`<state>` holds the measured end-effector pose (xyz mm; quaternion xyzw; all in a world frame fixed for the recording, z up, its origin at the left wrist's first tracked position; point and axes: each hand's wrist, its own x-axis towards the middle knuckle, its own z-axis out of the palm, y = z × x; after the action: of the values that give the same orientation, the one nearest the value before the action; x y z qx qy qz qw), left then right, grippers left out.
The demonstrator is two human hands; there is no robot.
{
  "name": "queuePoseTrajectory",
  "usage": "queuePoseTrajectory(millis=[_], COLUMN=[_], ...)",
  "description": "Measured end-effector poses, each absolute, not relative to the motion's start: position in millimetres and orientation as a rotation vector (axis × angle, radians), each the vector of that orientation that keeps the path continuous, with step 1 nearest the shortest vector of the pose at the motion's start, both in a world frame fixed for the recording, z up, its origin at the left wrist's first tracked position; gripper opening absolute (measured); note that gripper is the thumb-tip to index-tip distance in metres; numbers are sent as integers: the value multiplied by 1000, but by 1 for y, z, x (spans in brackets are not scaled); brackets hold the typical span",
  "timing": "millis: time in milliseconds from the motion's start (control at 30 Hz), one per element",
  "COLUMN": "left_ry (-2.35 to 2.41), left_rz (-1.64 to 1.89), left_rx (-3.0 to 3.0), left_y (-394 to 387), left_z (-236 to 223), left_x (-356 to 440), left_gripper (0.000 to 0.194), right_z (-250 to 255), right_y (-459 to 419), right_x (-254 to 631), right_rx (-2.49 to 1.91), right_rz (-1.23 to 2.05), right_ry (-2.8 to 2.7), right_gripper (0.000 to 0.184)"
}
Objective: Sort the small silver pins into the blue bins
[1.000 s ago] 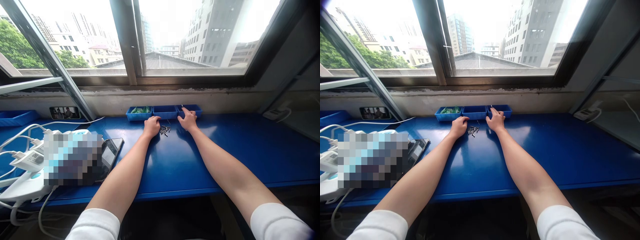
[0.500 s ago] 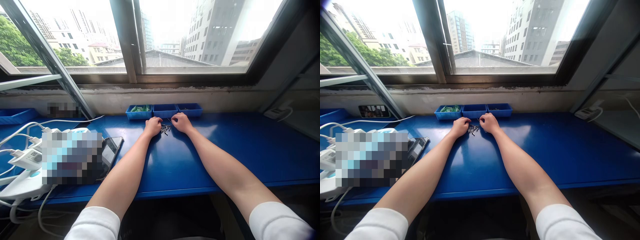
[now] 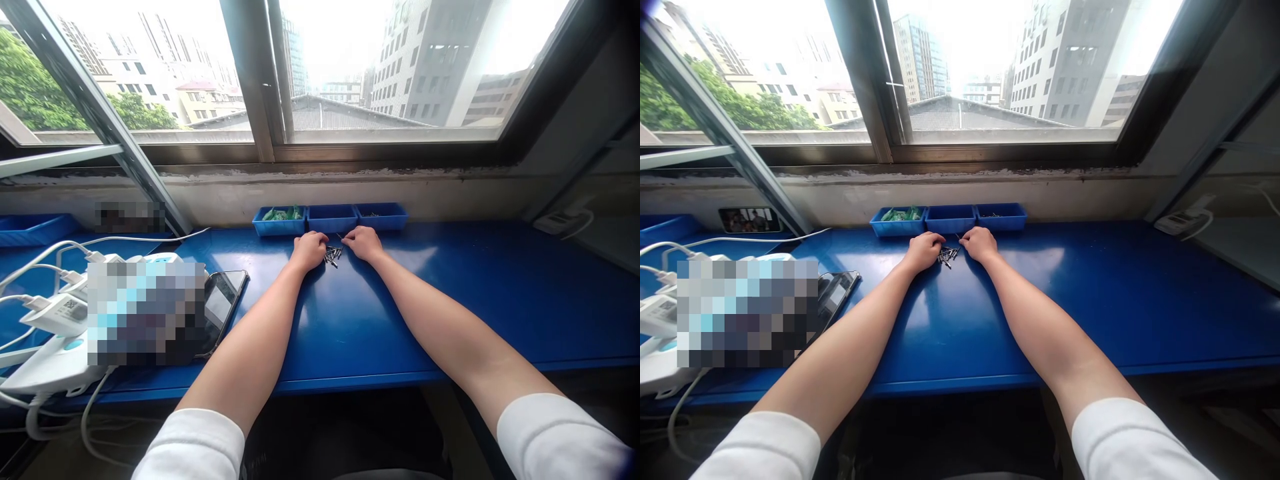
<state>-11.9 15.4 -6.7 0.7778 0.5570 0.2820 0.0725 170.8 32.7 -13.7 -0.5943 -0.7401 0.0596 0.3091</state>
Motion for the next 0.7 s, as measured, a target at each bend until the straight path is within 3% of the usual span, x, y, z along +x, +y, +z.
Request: queuePoseTrajectory(millis=[367,700], left_ry=[1659,1423], left_rz=[881,1111], left_rx=[2339,2367], left_y=[17,12], left_z=[-9,-3], left_x=[-12,-16], left_gripper=[29,13], right_z=[-13,-5], right_y=[34,18], right_x=[168,167], right_rx=[-1744,-1383], right_rz=[144,-2], right_ry=[-2052,-2260], right_gripper=[17,19])
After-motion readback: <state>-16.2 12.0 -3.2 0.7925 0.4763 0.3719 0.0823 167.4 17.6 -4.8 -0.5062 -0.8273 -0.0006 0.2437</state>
